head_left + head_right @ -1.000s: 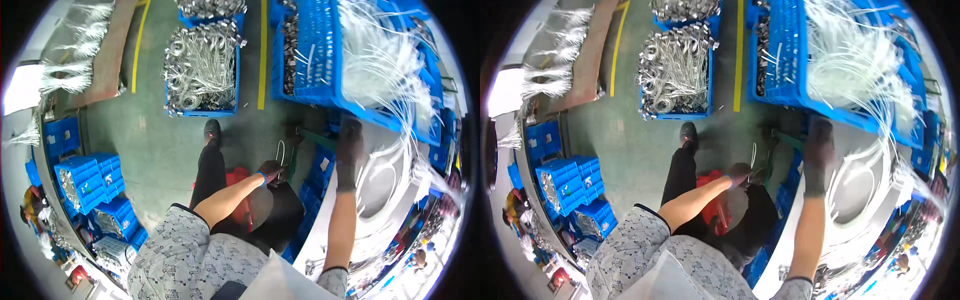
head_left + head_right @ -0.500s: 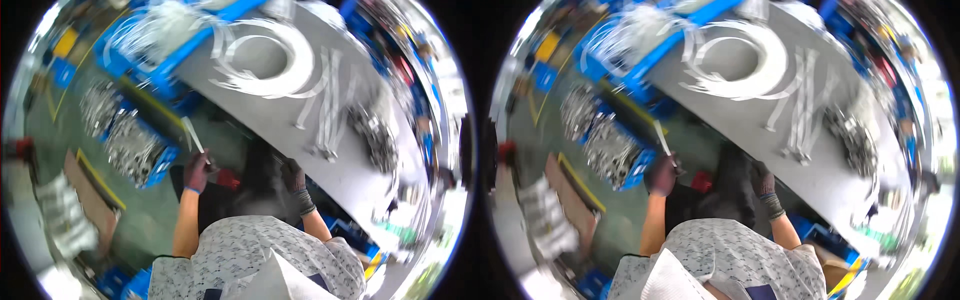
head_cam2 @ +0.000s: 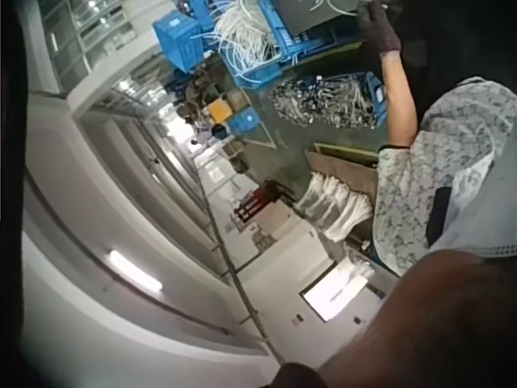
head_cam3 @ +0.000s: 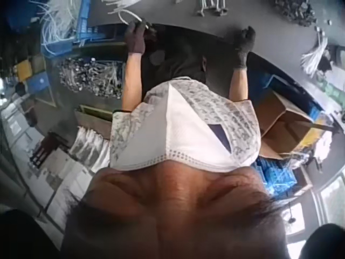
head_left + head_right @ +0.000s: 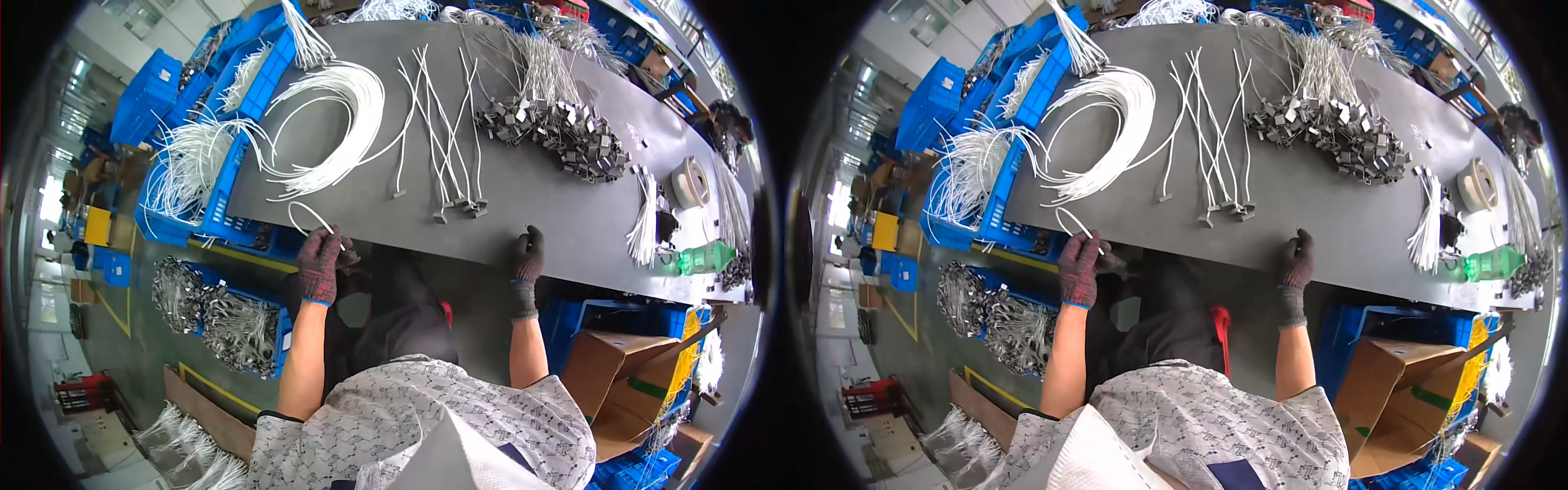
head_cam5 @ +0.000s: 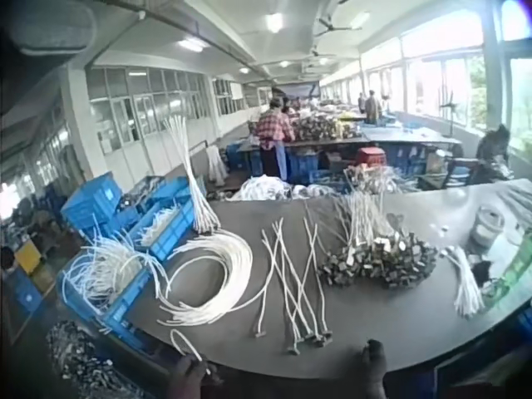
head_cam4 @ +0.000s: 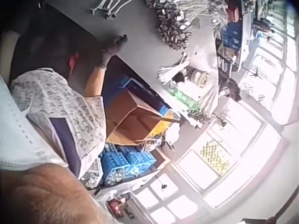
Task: Sorting and bundling electrical wire harnesses at a manual assembly station.
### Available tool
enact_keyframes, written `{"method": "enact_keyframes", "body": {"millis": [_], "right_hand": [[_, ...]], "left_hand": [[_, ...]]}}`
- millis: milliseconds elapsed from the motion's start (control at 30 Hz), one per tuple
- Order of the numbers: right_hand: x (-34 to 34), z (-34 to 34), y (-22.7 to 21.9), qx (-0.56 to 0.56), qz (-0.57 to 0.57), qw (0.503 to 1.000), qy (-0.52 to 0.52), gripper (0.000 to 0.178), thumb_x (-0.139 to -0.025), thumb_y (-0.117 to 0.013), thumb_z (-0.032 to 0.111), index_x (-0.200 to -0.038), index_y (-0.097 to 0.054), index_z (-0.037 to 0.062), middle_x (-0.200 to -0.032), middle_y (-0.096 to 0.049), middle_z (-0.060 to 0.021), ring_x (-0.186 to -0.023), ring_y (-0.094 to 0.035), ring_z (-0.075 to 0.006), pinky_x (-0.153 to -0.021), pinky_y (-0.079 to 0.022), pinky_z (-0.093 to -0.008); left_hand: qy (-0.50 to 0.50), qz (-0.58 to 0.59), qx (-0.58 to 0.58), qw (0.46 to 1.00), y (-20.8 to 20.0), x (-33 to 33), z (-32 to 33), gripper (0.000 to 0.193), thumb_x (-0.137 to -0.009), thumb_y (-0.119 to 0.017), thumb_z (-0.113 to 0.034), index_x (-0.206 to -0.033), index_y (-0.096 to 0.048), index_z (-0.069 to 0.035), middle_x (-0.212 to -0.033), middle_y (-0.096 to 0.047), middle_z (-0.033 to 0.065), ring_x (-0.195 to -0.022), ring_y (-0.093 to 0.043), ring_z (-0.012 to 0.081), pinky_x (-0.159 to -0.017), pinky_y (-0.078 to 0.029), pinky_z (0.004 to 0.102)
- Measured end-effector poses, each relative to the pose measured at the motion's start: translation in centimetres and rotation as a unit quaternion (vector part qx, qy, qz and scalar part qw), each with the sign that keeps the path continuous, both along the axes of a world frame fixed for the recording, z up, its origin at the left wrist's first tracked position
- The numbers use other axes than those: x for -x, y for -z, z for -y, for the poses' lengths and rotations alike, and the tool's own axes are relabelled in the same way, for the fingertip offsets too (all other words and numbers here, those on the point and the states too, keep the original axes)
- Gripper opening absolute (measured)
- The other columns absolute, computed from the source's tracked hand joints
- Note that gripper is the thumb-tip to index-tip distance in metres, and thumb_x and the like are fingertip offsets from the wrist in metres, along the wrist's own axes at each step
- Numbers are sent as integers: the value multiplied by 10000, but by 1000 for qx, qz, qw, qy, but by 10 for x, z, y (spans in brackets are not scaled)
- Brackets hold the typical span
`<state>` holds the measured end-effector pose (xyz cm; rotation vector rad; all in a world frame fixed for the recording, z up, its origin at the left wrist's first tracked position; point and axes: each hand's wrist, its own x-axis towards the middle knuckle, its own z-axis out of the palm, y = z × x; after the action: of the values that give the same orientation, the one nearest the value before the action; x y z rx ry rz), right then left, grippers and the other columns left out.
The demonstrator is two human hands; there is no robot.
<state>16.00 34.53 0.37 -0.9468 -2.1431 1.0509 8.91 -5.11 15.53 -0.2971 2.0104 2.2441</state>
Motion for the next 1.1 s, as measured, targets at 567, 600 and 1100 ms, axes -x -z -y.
{"method": "enact_keyframes", "body": {"millis": [567, 600, 1100], "right_hand": [[53, -2, -16, -125, 105, 986, -46, 173, -940, -600, 128, -1092, -636, 53, -949, -645, -176, -870, -647, -374, -726, -523, -435], [54, 0, -20, -99, 116, 988, -32, 163, -945, -604, 144, -1079, -629, 54, -947, -640, -177, -857, -643, -378, -713, -518, -449], [46, 21, -16, -123, 145, 982, -16, 269, -967, -582, 239, -1158, -645, 61, -1131, -668, -173, -1059, -637, -368, -888, -511, -424]], "left_hand": [[71, -187, 523, 829, 165, 156, -76, 173, -974, -571, -207, -1097, -597, -88, -912, -643, 196, -817, -627, 434, -683, -508, 491], [82, -188, 542, 815, 172, 155, -77, 178, -973, -572, -205, -1111, -587, -93, -918, -636, 200, -812, -623, 439, -678, -506, 495], [72, -169, 513, 839, 171, 151, -69, 219, -991, -522, -338, -1093, -594, -159, -885, -654, 197, -755, -647, 453, -616, -507, 567]]}}
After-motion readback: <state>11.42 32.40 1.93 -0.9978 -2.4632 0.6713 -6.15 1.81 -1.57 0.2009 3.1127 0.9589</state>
